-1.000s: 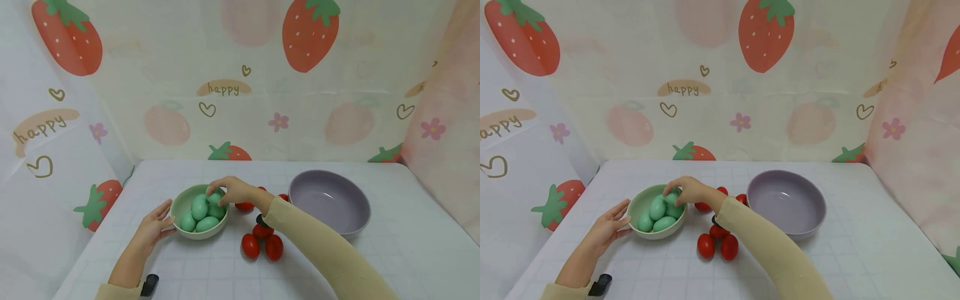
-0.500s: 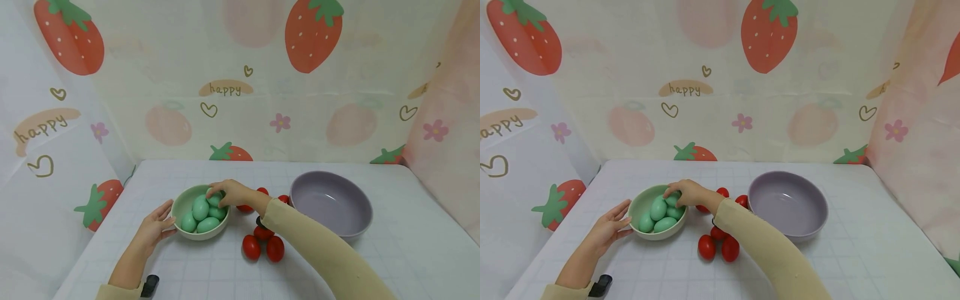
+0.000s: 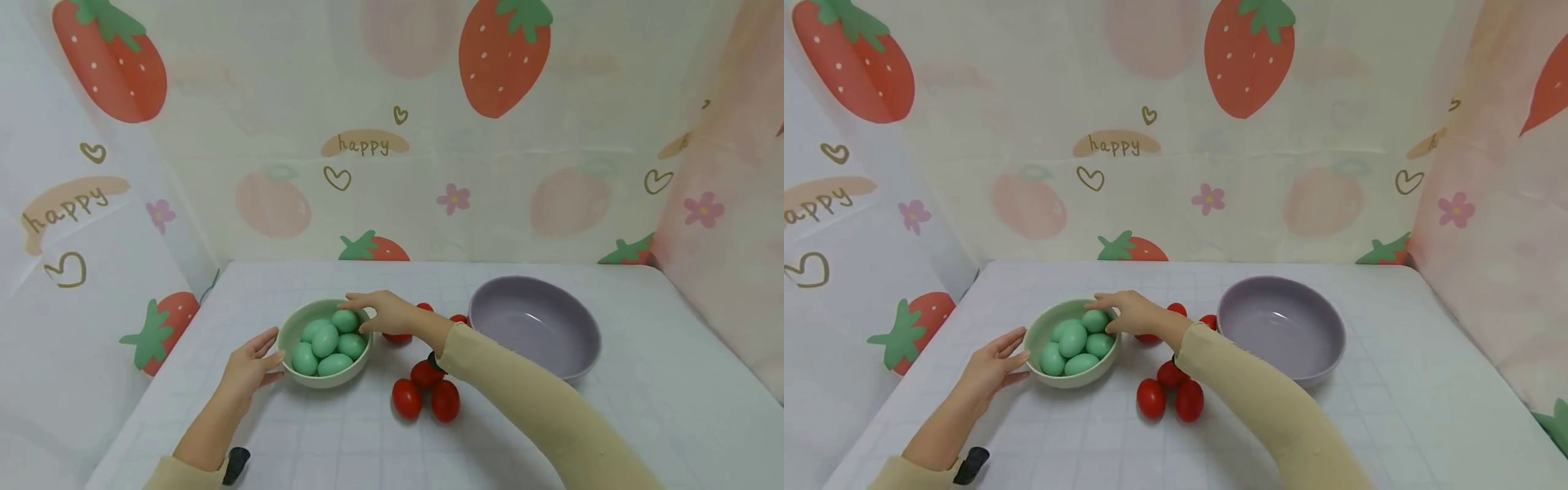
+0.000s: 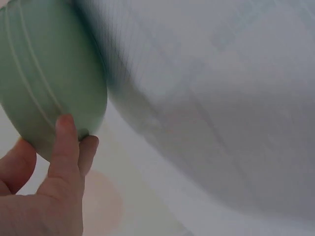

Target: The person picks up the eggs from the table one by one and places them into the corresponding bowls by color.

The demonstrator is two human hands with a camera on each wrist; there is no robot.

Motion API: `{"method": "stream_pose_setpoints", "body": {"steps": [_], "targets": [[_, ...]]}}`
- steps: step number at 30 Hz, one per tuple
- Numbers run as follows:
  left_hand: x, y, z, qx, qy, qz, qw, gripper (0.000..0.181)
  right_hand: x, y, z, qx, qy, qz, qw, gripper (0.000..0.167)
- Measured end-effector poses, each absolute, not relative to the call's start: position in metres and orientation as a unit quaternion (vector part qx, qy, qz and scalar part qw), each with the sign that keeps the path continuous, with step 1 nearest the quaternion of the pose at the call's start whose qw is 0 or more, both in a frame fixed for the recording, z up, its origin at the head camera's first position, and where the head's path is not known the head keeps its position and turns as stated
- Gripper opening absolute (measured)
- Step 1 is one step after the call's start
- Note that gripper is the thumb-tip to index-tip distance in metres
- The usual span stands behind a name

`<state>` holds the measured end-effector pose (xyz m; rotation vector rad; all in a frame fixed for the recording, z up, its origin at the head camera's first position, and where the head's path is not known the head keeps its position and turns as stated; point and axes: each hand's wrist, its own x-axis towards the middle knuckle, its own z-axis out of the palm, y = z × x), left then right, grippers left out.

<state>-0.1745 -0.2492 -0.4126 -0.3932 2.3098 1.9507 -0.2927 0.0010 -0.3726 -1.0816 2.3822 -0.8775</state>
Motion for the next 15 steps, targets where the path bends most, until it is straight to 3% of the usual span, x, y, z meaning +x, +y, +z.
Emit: {"method": "stream_pose_setpoints", "body": {"steps": [15], "targets": [[-0.163, -0.250, -0.395, -0.092, 0.812, 0.576, 0.018, 0.053, -0.278, 0.075, -0.346, -0.361, 0.866, -0.324, 0.127, 0.050]]}}
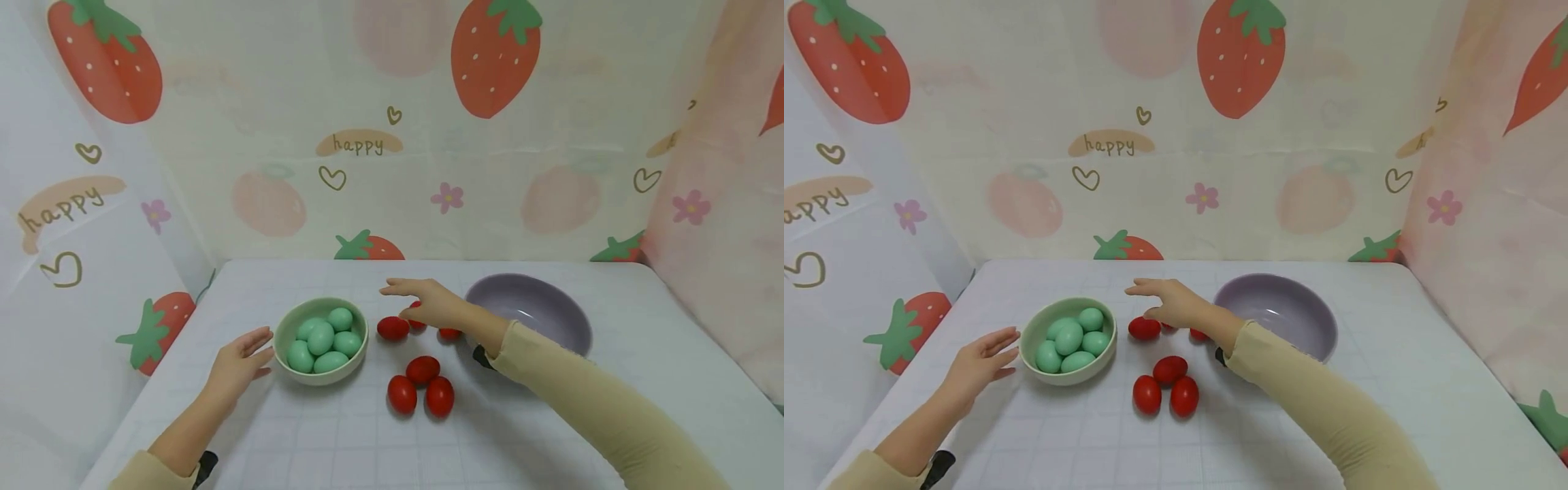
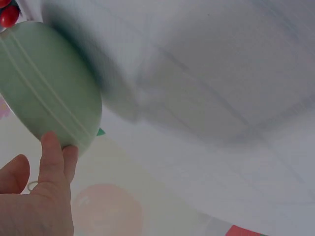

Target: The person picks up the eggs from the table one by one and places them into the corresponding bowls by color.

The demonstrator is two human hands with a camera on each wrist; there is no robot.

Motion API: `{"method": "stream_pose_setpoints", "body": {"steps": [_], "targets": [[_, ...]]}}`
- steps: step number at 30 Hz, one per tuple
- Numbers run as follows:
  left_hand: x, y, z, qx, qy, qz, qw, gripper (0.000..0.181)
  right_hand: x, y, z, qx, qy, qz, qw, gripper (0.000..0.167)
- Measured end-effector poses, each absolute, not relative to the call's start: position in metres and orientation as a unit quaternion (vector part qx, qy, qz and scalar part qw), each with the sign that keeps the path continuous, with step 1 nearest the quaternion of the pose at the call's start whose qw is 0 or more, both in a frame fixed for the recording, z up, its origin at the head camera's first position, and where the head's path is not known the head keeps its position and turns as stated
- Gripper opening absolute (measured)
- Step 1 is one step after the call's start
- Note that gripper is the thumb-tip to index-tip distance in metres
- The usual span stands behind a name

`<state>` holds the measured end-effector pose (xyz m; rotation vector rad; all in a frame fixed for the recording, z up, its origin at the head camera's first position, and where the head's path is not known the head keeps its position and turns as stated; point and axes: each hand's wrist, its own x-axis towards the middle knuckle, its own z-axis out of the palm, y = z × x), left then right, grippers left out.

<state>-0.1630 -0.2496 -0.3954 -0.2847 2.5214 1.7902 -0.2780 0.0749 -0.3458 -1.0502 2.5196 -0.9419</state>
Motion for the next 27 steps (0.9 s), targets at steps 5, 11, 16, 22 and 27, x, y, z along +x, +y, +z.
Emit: {"method": "stream_pose_setpoints", "body": {"steps": [5, 11, 16, 22, 27], "targets": [[-0.160, -0.249, -0.388, -0.087, 0.819, 0.568, 0.012, 0.051, -0.273, 0.102, -0.334, -0.349, 0.874, -0.320, 0.108, 0.048], [-0.158, -0.245, -0.380, -0.060, 0.820, 0.570, -0.012, 0.050, -0.264, 0.135, -0.322, -0.326, 0.883, -0.327, 0.086, 0.047], [-0.158, -0.233, -0.374, -0.033, 0.815, 0.578, -0.013, 0.049, -0.263, 0.164, -0.318, -0.308, 0.891, -0.329, 0.054, 0.047], [-0.163, -0.215, -0.371, -0.008, 0.819, 0.574, 0.004, 0.047, -0.263, 0.204, -0.315, -0.287, 0.895, -0.339, 0.033, 0.046], [-0.167, -0.202, -0.371, 0.020, 0.825, 0.564, 0.013, 0.045, -0.264, 0.234, -0.314, -0.249, 0.896, -0.366, 0.023, 0.048]]}}
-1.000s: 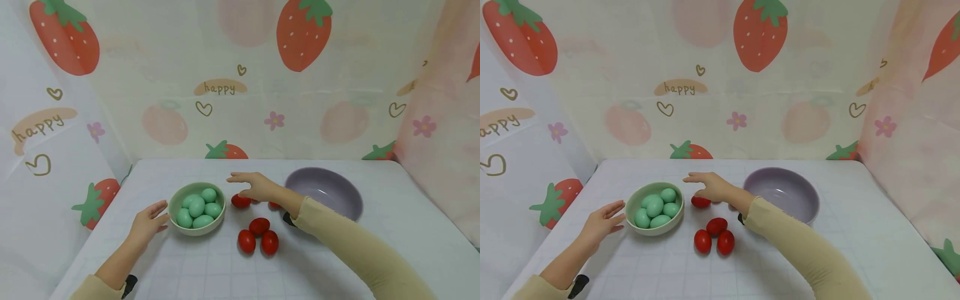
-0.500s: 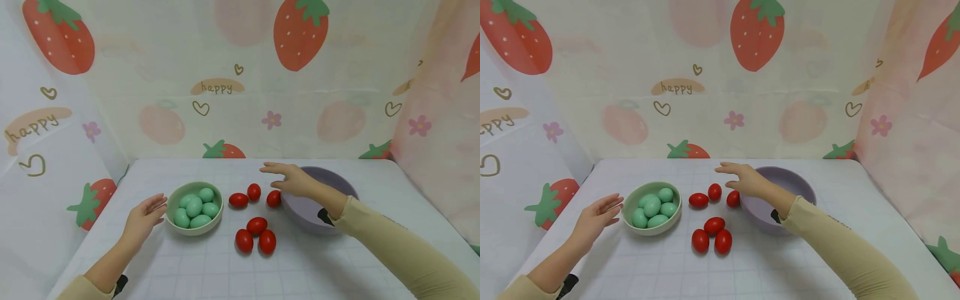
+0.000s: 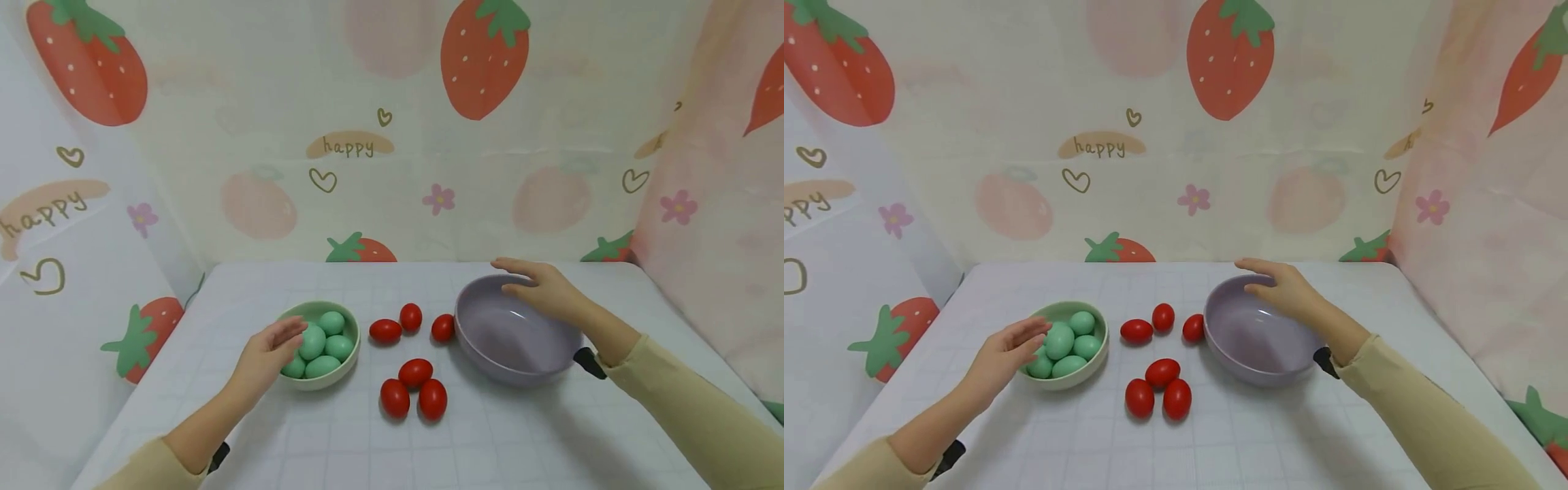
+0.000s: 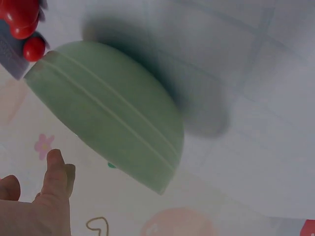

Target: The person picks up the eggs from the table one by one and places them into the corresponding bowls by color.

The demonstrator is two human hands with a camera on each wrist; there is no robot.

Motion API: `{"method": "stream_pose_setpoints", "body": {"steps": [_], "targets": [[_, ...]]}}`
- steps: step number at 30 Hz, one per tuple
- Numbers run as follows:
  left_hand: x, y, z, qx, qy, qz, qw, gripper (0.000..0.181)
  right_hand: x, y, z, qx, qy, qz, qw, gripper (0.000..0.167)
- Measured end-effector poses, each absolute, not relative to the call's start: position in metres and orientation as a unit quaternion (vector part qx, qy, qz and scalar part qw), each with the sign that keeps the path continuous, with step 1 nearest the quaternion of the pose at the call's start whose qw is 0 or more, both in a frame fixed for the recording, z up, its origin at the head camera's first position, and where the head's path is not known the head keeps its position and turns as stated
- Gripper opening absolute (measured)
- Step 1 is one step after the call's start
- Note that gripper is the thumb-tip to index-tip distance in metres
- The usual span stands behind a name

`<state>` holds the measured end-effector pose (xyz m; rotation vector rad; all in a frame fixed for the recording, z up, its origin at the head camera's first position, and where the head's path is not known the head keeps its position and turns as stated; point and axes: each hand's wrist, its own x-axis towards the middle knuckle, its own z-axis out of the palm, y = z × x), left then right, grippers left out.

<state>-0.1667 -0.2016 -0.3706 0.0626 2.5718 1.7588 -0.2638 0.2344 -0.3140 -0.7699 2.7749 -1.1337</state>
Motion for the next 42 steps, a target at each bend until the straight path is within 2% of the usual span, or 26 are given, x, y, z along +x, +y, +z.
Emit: {"method": "stream_pose_setpoints", "body": {"steps": [5, 13, 21, 25, 29, 35, 42], "targets": [[-0.168, -0.187, -0.372, 0.040, 0.810, 0.584, 0.022, 0.047, -0.265, 0.258, -0.319, -0.241, 0.904, -0.353, 0.000, 0.048], [-0.162, -0.163, -0.380, 0.069, 0.796, 0.597, 0.071, 0.045, -0.262, 0.292, -0.343, -0.188, 0.904, -0.384, -0.007, 0.050], [-0.160, -0.142, -0.386, 0.136, 0.791, 0.583, 0.124, 0.042, -0.261, 0.316, -0.375, -0.165, 0.879, -0.448, 0.020, 0.058], [-0.159, -0.132, -0.391, 0.130, 0.784, 0.588, 0.152, 0.044, -0.263, 0.320, -0.390, -0.138, 0.877, -0.461, 0.008, 0.053], [-0.159, -0.125, -0.398, 0.149, 0.783, 0.584, 0.150, 0.043, -0.266, 0.316, -0.398, -0.087, 0.862, -0.500, 0.003, 0.046], [-0.159, -0.120, -0.402, 0.138, 0.794, 0.571, 0.158, 0.040, -0.272, 0.313, -0.403, -0.017, 0.805, -0.591, 0.049, 0.049], [-0.164, -0.120, -0.403, 0.123, 0.799, 0.561, 0.179, 0.043, -0.279, 0.321, -0.409, -0.007, 0.717, -0.692, 0.089, 0.057]]}}
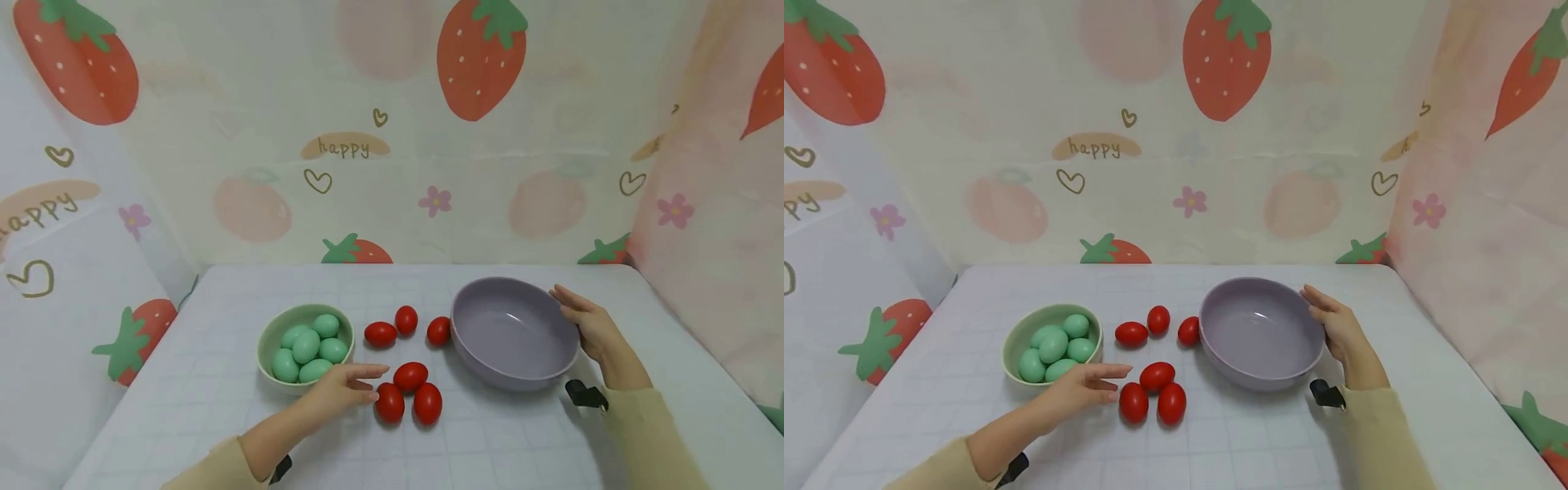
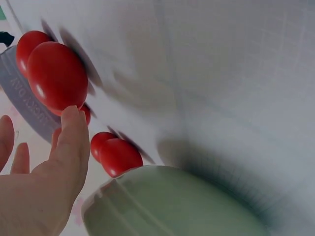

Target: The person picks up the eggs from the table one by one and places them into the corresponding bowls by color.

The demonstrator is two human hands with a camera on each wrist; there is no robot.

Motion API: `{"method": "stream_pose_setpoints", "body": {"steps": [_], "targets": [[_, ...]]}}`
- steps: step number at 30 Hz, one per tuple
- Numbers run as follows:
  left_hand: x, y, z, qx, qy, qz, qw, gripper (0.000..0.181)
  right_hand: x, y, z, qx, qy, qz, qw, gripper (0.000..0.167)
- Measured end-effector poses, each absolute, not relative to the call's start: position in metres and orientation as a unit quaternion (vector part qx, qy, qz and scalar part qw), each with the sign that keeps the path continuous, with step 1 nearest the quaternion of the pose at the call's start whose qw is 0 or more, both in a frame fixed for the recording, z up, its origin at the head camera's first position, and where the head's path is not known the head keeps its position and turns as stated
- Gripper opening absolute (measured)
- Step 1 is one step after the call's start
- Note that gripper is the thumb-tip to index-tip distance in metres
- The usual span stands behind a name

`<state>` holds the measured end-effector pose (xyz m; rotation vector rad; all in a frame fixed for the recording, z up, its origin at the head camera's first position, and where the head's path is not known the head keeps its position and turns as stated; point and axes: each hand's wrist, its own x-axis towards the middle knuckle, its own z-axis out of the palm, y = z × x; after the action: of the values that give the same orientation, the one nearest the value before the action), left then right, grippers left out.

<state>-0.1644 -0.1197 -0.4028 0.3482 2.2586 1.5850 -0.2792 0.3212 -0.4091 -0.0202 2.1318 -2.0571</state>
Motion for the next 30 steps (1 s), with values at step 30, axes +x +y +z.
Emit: {"method": "stream_pose_setpoints", "body": {"steps": [30], "targets": [[-0.166, -0.099, -0.426, 0.101, 0.833, 0.502, 0.211, 0.052, -0.279, 0.328, -0.411, -0.008, 0.551, -0.820, 0.157, 0.043]]}}
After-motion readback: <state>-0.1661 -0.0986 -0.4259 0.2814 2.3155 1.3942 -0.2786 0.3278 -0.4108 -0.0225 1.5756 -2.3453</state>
